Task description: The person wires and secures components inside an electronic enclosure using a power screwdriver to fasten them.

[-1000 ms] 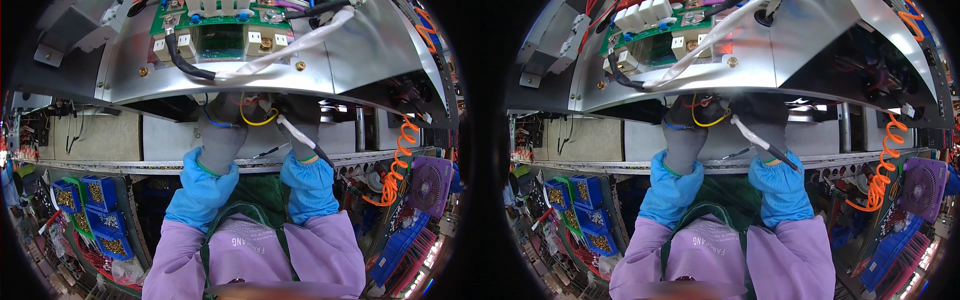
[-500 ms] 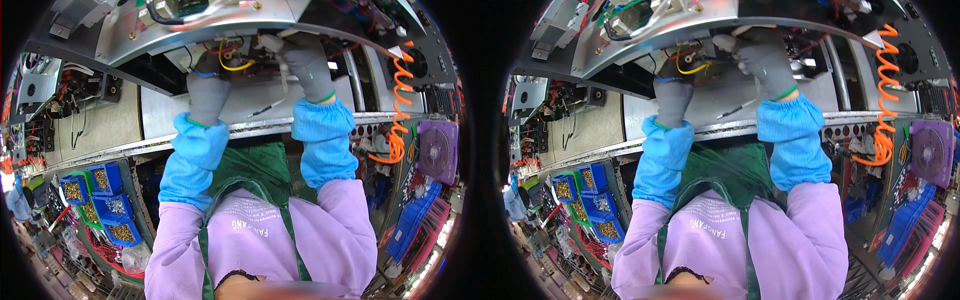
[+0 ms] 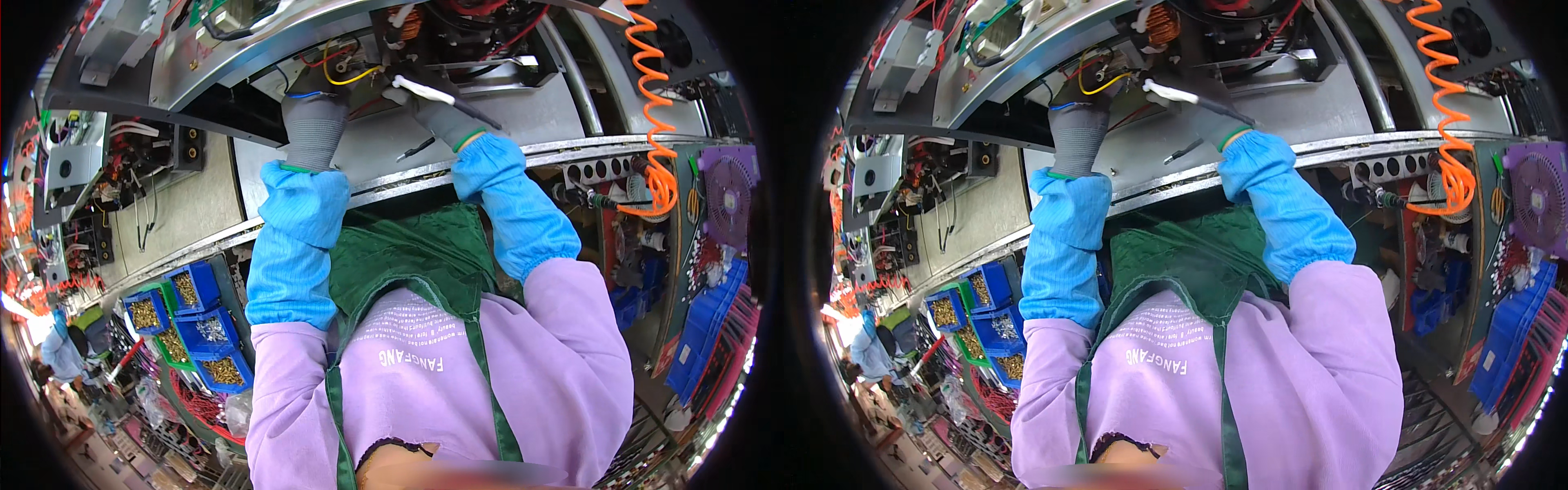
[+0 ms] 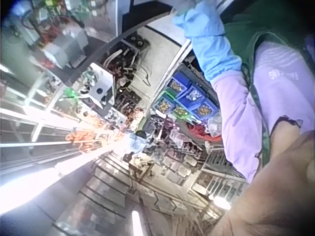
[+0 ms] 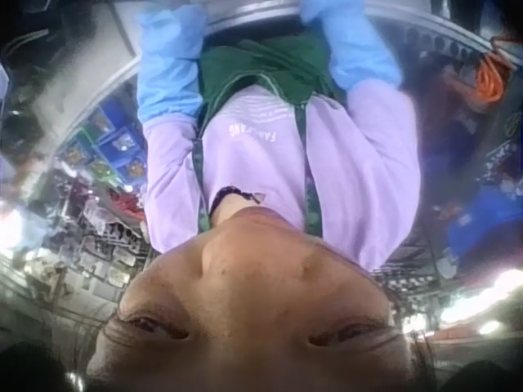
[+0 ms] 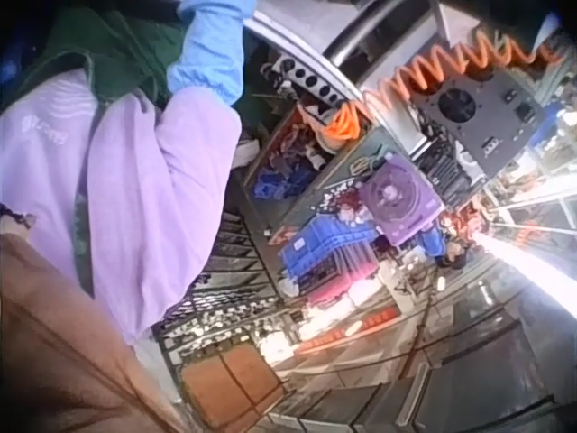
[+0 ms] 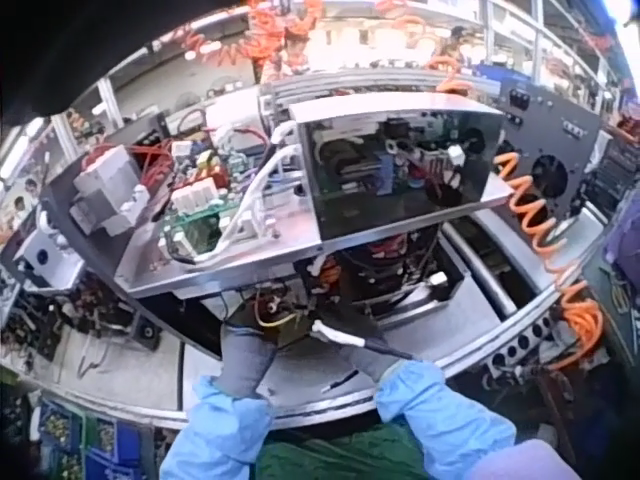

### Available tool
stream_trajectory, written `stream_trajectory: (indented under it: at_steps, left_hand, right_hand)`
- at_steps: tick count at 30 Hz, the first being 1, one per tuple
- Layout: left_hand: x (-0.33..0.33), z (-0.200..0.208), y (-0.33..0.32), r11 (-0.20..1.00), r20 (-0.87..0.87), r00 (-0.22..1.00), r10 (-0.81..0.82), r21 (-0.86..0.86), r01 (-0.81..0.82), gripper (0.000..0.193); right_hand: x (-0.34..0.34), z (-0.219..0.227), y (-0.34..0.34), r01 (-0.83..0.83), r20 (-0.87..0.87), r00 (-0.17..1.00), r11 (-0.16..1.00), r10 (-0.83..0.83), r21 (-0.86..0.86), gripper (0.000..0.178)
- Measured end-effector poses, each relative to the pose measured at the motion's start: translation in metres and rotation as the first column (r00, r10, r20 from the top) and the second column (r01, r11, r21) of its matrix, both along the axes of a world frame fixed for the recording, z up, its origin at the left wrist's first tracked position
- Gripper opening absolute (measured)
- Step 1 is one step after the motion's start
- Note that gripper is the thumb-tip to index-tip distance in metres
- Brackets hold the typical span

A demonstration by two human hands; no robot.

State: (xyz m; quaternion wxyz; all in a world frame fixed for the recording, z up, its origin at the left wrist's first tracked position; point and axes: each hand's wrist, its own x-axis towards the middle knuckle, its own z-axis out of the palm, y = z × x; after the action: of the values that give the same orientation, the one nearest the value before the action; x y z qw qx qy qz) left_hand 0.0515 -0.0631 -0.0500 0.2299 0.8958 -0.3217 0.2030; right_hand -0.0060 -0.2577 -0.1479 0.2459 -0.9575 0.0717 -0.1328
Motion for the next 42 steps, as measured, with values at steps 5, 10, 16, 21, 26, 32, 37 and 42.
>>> stream_trajectory:
  at_steps: [5,10,16,21,26,32,37,42]
  left_hand:
    - [0.002,0.008,-0.001,0.992,-0.045,0.994,-0.098,-0.087,0.094,0.035]
    - [-0.001,0.013,-0.001,0.992,-0.074,0.993,-0.090,-0.092,0.083,0.036]
    - [0.006,0.007,0.001,0.997,-0.130,0.990,-0.061,-0.057,0.054,0.036]
    - [0.000,0.014,-0.008,0.996,-0.158,0.984,-0.078,-0.055,0.070,0.035]
    - [-0.003,0.011,0.000,1.000,-0.107,0.994,0.014,-0.021,-0.016,0.034]
    - [0.002,-0.009,0.000,0.962,-0.097,0.990,-0.106,-0.263,0.077,0.030]
    - [-0.007,-0.010,-0.010,0.923,-0.173,0.977,-0.122,-0.382,0.048,0.033]
    - [-0.004,-0.017,-0.011,0.882,-0.141,0.988,-0.058,-0.471,-0.015,0.032]
  right_hand:
    - [0.005,-0.003,0.006,-0.120,0.163,0.985,0.895,0.054,0.429,0.024]
    - [-0.009,0.064,0.018,0.082,-0.060,0.995,0.990,-0.075,0.117,0.025]
    - [-0.011,0.078,0.025,0.101,-0.308,0.951,0.977,-0.038,0.189,0.037]
    - [0.005,0.000,0.017,0.095,-0.125,0.992,0.833,-0.031,0.545,0.038]
    - [0.022,0.020,0.018,0.127,-0.493,0.870,0.965,0.003,0.229,0.042]
    - [0.012,0.060,0.033,0.219,-0.470,0.881,0.929,-0.058,0.297,0.048]
    - [0.023,0.020,0.041,0.279,-0.356,0.930,0.807,-0.092,0.521,0.041]
    - [0.011,0.030,0.038,0.157,-0.256,0.959,0.981,-0.123,0.117,0.037]
